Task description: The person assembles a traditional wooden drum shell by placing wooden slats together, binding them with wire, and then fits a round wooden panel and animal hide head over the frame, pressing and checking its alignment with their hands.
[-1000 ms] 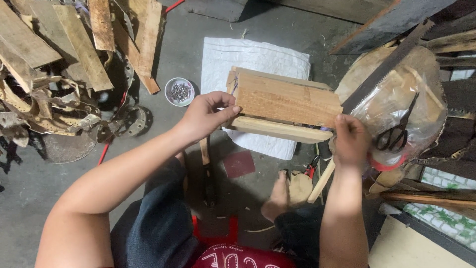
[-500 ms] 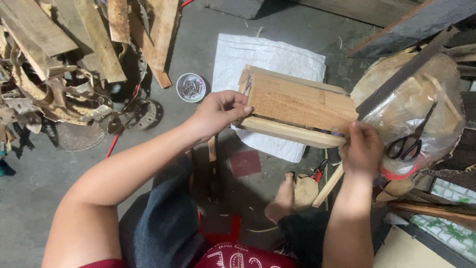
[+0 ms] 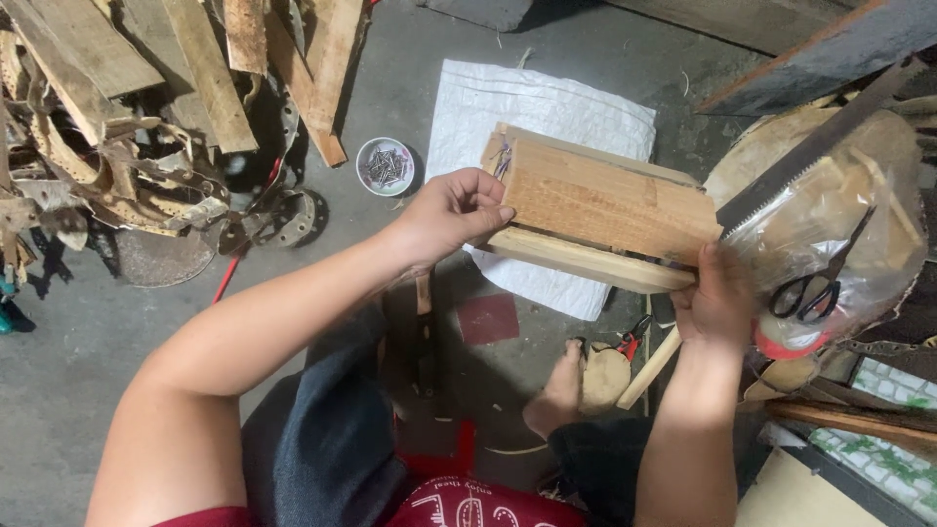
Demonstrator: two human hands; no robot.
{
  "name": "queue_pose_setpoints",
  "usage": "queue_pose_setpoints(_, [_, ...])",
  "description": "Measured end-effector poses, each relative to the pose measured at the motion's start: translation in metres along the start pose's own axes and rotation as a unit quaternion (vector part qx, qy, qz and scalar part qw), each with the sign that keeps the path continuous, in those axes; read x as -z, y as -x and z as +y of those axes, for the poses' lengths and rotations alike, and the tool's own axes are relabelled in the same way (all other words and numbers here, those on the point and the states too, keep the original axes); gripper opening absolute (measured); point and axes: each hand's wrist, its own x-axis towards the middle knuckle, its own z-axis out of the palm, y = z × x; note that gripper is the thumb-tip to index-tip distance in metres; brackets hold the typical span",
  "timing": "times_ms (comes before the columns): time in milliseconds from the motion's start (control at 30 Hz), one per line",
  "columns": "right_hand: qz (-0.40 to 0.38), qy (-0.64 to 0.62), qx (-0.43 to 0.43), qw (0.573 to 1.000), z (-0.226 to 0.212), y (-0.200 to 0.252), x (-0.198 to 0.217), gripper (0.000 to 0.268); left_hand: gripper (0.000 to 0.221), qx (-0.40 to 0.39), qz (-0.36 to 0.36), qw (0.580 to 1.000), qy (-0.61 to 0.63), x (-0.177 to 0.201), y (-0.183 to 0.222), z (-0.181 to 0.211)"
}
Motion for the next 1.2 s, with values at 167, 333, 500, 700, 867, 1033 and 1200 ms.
queue_pose_setpoints(167, [-0.022, -0.040, 0.020, 0.999, -0.007, 0.009, -0.004, 0.033, 0.022, 0.011, 0.028, 0.999, 0.012, -0.004, 0.002, 0.001])
queue_pose_setpoints(333, [-0.037, -0.032, 0.026, 0.998, -0.010, 0.011, -0.002, 0.028, 0.020, 0.016, 0.030, 0.999, 0.002, -0.006, 0.002, -0.001])
queue_pose_setpoints(500, [-0.077, -0.060, 0.031, 0.995, 0.008, 0.000, 0.007, 0.029, 0.021, 0.015, 0.034, 0.999, 0.009, -0.003, 0.002, -0.006])
queue_pose_setpoints(700, [-0.072, -0.075, 0.048, 0.993, -0.013, 0.021, -0.008, 0.021, 0.020, 0.026, 0.022, 0.999, -0.003, -0.004, 0.007, -0.003])
queue_pose_setpoints(867, [-0.091, -0.114, 0.002, 0.989, 0.034, -0.011, 0.021, 0.020, 0.028, 0.049, 0.044, 0.998, 0.009, 0.001, 0.002, -0.015])
queue_pose_setpoints(1033, [0.038, -0.049, -0.035, 0.997, -0.029, 0.025, -0.031, 0.032, 0.024, 0.052, 0.040, 0.998, 0.007, -0.010, 0.008, 0.005])
queue_pose_setpoints(1200, [0.072, -0.021, -0.028, 0.997, -0.038, 0.029, -0.036, 0.034, 0.027, 0.072, 0.052, 0.995, 0.035, -0.024, 0.008, 0.029])
